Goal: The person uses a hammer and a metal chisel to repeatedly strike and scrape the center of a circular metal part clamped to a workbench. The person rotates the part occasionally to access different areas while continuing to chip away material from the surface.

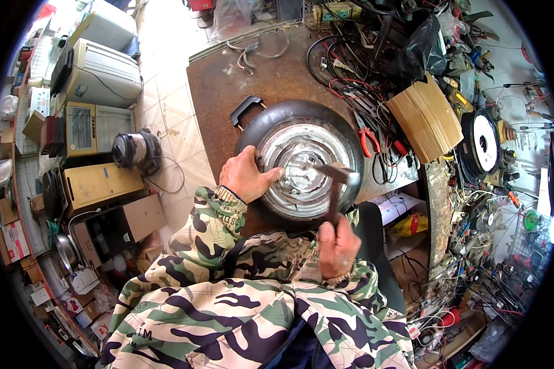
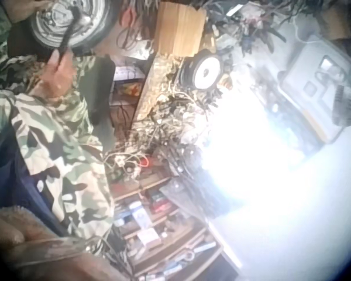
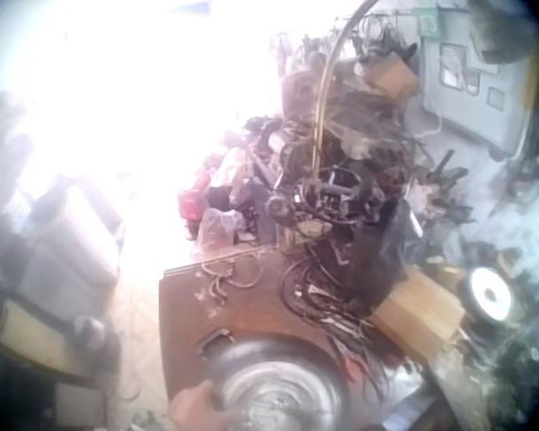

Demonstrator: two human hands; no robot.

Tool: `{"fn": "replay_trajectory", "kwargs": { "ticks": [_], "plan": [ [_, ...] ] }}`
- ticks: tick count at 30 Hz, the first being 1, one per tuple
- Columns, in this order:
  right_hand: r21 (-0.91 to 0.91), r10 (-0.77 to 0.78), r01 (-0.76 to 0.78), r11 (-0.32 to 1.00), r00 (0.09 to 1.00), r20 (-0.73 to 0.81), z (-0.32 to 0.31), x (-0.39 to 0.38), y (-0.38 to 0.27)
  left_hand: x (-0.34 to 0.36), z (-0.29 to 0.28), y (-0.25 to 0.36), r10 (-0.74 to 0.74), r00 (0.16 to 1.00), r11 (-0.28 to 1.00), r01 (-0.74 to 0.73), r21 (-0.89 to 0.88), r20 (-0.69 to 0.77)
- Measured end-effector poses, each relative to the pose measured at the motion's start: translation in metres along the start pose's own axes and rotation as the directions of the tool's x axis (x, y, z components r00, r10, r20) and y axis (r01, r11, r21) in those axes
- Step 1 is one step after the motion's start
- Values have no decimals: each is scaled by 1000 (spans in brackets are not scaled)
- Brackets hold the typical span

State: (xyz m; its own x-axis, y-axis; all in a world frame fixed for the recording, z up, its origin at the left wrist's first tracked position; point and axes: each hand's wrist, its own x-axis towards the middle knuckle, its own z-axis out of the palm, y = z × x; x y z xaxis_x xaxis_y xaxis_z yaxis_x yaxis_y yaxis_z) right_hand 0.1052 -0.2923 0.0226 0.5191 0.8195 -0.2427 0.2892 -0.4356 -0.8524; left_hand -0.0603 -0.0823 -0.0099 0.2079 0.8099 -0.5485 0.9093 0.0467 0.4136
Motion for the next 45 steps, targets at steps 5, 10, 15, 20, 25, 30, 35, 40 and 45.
{"fn": "replay_trajectory", "kwargs": {
  "ticks": [5,10,15,20,25,30,35,40,45],
  "plan": [
    [-82,-21,16,996,998,-63,-39,2,13,0,6,-9,58,996,997,-61,-41,-63],
    [-86,66,-73,994,995,-79,-48,-15,25,3,19,-31,163,974,966,-190,-175,-157],
    [-39,121,-123,992,991,-51,-38,-30,41,10,26,-52,177,967,862,-242,-445,-185],
    [-66,98,-102,993,993,-60,-44,-20,32,2,7,-55,191,972,644,-227,-731,-134],
    [-54,123,-127,990,990,-67,-45,-14,33,-37,-53,-15,222,894,885,-352,-305,-388],
    [-42,123,-124,991,992,-40,-47,-7,34,-41,-55,-7,106,916,560,-376,-738,-386],
    [-84,-20,15,996,998,-60,-50,7,25,-36,-44,-5,247,890,725,-432,-535,-384],
    [-142,-109,101,985,993,-53,-51,17,27,-43,-53,13,285,922,649,-386,-655,-261],
    [-122,-82,77,990,996,-41,-53,24,30,-57,-54,40,630,692,636,-720,-276,-352]
  ]
}}
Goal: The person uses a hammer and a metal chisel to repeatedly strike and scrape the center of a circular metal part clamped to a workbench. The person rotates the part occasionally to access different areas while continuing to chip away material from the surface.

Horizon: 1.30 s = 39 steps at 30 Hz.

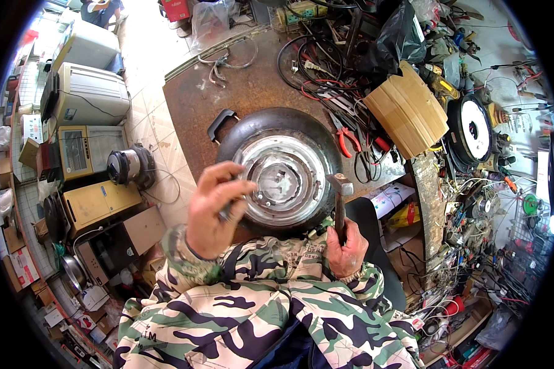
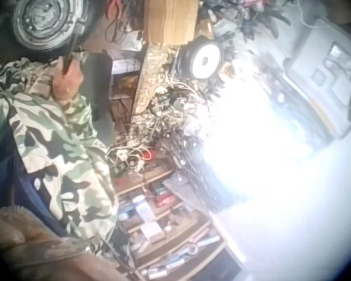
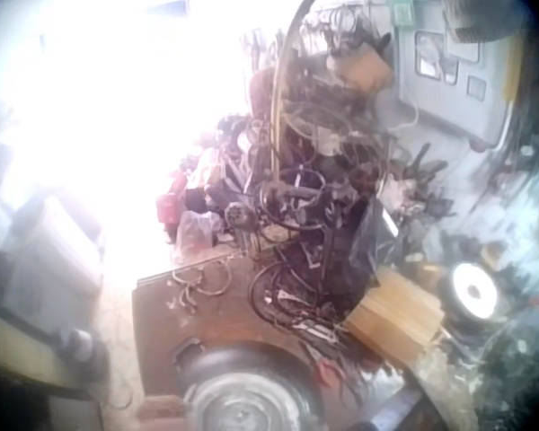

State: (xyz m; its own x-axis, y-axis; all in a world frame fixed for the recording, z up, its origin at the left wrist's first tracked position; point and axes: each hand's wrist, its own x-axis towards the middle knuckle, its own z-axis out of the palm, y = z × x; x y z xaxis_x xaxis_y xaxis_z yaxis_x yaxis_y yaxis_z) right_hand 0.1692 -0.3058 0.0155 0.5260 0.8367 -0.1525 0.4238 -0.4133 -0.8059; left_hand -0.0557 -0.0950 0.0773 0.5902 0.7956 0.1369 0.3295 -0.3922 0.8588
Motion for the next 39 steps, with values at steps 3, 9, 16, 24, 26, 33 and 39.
{"fn": "replay_trajectory", "kwargs": {
  "ticks": [3,9,16,24,26,33,39],
  "plan": [
    [7,-9,9,1000,1000,-23,-1,1,4,-7,17,18,19,996,998,-13,-61,85],
    [-8,9,-9,1000,1000,-13,-12,10,3,-32,34,15,-425,903,763,395,-511,63],
    [-14,17,-16,1000,999,48,-18,13,16,-30,54,12,-325,937,933,296,-206,-127],
    [-21,-33,38,999,974,222,-40,61,20,-1,93,0,-274,858,788,459,409,-435],
    [-27,-48,56,998,966,253,-46,73,24,3,107,-8,-255,864,760,457,462,-435],
    [-32,-83,102,994,926,367,-70,115,33,-2,132,-16,-353,792,707,574,412,-498],
    [23,-99,98,995,904,417,-71,137,48,-10,139,-19,-279,818,738,517,433,-503]
  ]
}}
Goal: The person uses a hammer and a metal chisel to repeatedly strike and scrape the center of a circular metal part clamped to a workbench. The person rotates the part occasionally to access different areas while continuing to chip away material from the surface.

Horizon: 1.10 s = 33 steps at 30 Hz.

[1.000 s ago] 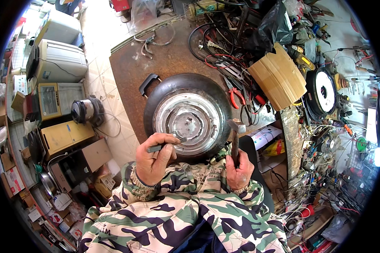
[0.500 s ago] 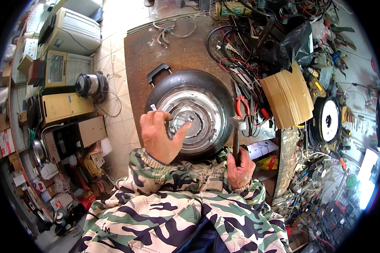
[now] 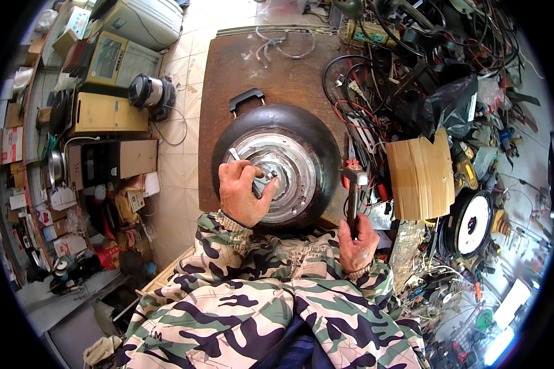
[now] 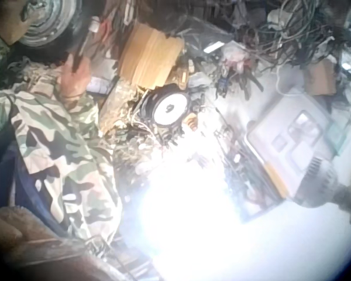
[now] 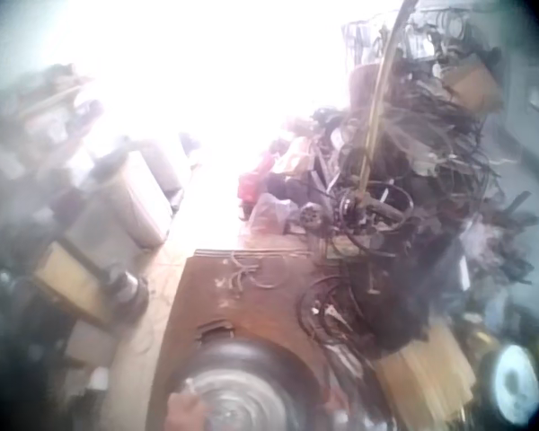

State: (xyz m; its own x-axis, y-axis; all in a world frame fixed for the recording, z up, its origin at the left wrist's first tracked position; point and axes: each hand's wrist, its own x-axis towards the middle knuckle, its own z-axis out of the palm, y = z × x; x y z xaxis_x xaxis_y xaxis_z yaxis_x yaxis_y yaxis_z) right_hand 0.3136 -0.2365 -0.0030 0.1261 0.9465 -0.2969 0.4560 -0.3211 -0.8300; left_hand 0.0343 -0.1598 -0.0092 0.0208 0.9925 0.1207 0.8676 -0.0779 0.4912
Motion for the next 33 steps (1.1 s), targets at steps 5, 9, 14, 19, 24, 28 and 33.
{"fn": "replay_trajectory", "kwargs": {
  "ticks": [5,9,14,19,24,28,33],
  "plan": [
    [3,-31,31,1000,999,40,-1,11,-2,-7,7,1,-54,997,998,51,-47,-54],
    [-35,-51,53,998,997,50,-4,11,2,-9,11,5,-34,997,999,33,-20,-64],
    [-41,-28,31,999,998,58,-10,9,9,-10,5,-2,-27,996,996,19,-92,-87],
    [-67,-47,51,996,998,47,-12,9,11,-19,-16,-2,-182,974,945,136,-298,-134],
    [-157,-276,296,942,951,140,-19,12,2,-35,-39,-1,-299,919,888,170,-428,-256],
    [-121,-358,390,913,907,222,-18,15,-3,-50,-54,10,-373,907,801,209,-561,-194],
    [-137,-251,288,948,938,238,-19,13,-5,-65,-67,44,-259,965,775,186,-603,-35]
  ]
}}
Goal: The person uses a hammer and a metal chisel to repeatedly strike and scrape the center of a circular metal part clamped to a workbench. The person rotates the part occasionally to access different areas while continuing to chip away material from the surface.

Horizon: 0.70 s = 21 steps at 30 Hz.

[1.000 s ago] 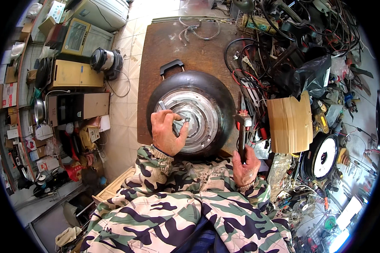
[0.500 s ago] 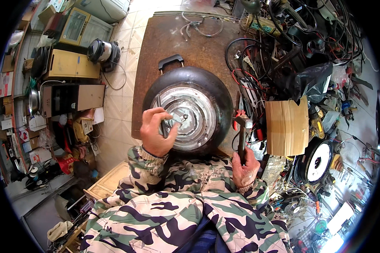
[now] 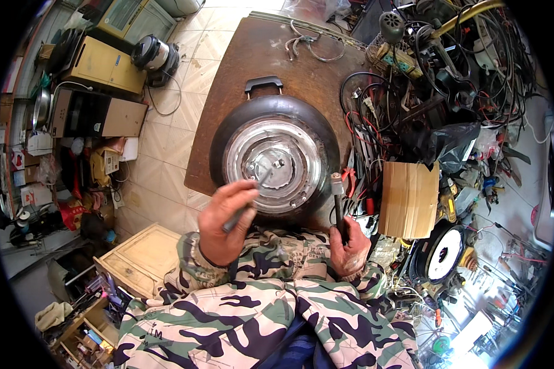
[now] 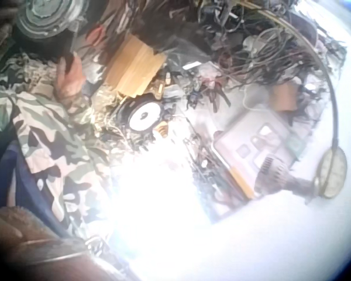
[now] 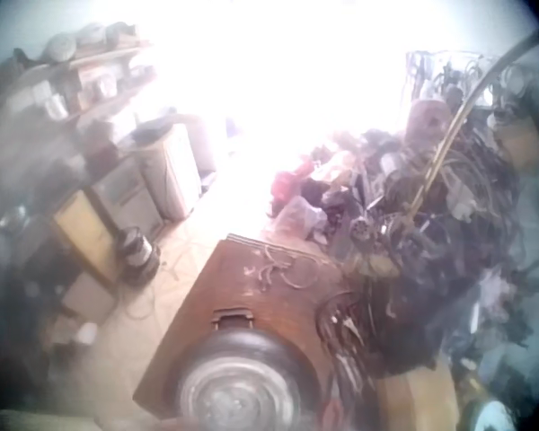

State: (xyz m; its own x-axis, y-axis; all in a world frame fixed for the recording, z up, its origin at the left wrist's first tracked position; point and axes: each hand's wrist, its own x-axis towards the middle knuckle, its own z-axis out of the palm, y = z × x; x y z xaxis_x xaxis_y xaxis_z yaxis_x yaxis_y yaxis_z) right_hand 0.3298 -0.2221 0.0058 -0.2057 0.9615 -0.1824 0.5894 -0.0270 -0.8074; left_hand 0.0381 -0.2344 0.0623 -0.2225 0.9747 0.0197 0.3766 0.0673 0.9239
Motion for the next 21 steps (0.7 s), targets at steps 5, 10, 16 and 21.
{"fn": "replay_trajectory", "kwargs": {
  "ticks": [5,10,16,21],
  "plan": [
    [82,81,-81,993,997,1,2,4,6,-13,15,-15,72,997,993,-76,88,41],
    [191,150,-144,971,989,-14,3,13,11,-20,9,-31,-154,965,963,99,-249,-211],
    [268,140,-137,954,990,9,0,37,-10,-7,11,2,132,988,984,-141,107,86],
    [205,103,-89,975,993,-56,15,19,9,5,48,-4,191,973,973,-205,104,132]
  ]
}}
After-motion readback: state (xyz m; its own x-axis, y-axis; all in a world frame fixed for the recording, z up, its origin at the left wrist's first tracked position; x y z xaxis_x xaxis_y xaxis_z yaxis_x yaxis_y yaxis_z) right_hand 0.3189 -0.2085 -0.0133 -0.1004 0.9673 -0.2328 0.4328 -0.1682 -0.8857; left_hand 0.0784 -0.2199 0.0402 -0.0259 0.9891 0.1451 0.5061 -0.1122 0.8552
